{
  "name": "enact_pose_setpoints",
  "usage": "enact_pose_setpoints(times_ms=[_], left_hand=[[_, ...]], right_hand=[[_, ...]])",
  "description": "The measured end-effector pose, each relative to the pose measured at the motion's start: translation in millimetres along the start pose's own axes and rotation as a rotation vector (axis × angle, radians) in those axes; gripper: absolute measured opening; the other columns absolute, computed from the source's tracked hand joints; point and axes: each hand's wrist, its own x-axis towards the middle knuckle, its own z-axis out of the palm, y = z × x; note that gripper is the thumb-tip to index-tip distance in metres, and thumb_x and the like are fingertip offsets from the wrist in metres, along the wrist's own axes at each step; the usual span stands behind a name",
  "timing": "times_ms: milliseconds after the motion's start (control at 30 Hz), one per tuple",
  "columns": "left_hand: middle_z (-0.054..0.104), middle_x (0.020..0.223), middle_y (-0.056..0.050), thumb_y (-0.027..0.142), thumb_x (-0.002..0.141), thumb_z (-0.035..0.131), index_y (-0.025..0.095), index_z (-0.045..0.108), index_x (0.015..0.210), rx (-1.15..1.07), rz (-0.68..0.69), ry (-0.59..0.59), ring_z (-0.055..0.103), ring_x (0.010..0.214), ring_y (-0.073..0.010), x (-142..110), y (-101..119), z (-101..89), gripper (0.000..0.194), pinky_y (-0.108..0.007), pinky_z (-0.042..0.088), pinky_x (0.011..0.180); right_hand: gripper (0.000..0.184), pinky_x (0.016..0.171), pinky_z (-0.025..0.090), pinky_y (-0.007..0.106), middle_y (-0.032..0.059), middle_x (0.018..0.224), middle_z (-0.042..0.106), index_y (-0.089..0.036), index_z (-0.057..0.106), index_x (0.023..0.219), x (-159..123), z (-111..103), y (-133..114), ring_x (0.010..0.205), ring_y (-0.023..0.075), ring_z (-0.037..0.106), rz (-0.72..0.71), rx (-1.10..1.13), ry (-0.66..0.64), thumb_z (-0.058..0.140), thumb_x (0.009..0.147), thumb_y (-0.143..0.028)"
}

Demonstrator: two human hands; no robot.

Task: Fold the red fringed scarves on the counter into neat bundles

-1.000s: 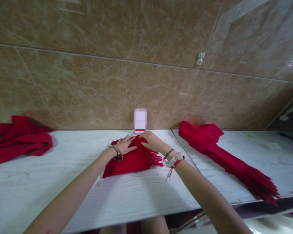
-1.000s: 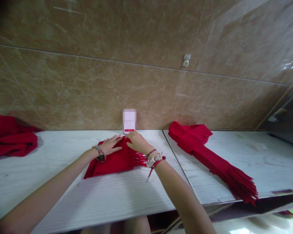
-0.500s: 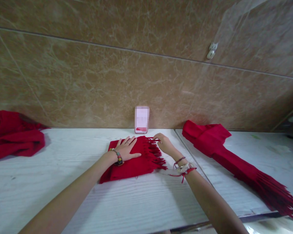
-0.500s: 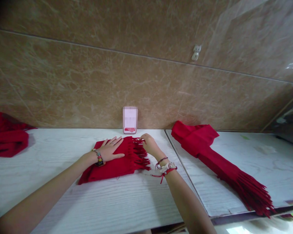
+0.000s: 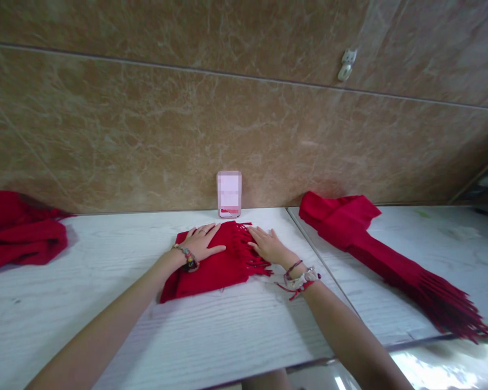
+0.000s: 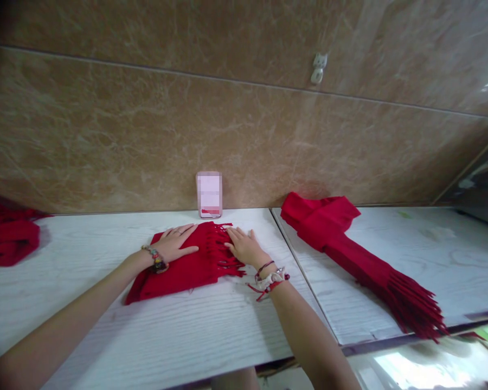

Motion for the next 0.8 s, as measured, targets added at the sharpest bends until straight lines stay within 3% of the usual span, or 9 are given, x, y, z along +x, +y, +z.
enact_pose_setpoints(times_ms=[133,367,533,700,800], left_hand=[[0.038,0.132,-0.013,0.057,0.077,0.032,0.016,0.023,0.135,-0.008,-0.085,0.028,0.037,0.119,-0.0271,5.8,-11.0,0.3,0.072,-0.041,0.028,0.096],[0.056,0.113,-0.012,0.060,0.066,0.041,0.013,0.050,0.115,-0.249,0.017,0.166,0.051,0.103,-0.0249,14.4,-33.9,-0.2,0.069,-0.034,0.037,0.090],[0.062,0.106,-0.008,0.072,0.052,0.046,0.015,0.058,0.101,-0.561,0.074,0.101,0.057,0.093,-0.0252,8.4,-53.6,-11.7,0.077,-0.034,0.042,0.086],[0.065,0.099,-0.006,0.072,0.044,0.055,0.016,0.060,0.099,-0.786,-0.027,0.068,0.057,0.093,-0.0263,-14.3,-77.4,-32.3,0.079,-0.035,0.045,0.082],[0.068,0.087,-0.002,0.068,0.042,0.061,0.018,0.063,0.094,-0.863,-0.074,-0.027,0.059,0.088,-0.0253,-30.5,-95.2,-43.2,0.072,-0.035,0.046,0.079]], right_hand=[[0.046,0.094,0.026,0.056,0.0124,0.138,0.027,-0.013,0.029,0.132,-2.4,-4.5,-2.2,0.126,0.0265,0.026,0.012,-0.092,-0.024,0.025,0.090,-0.032],[0.047,0.094,0.028,0.057,0.0116,0.137,0.031,-0.015,0.032,0.130,-5.0,-6.2,-4.0,0.125,0.0264,0.028,0.015,-0.076,0.019,0.026,0.090,-0.037],[0.048,0.093,0.029,0.056,0.0118,0.137,0.032,-0.015,0.033,0.129,-5.6,-5.0,-4.0,0.123,0.0268,0.030,-0.008,-0.090,0.056,0.027,0.089,-0.040],[0.048,0.092,0.032,0.054,0.0129,0.136,0.033,-0.013,0.034,0.129,-7.7,-5.9,-1.6,0.122,0.0267,0.032,-0.021,-0.127,0.058,0.028,0.089,-0.040],[0.048,0.090,0.034,0.053,0.0129,0.136,0.034,-0.013,0.034,0.129,-11.8,-6.4,2.6,0.121,0.0271,0.033,-0.025,-0.146,0.045,0.029,0.089,-0.039]])
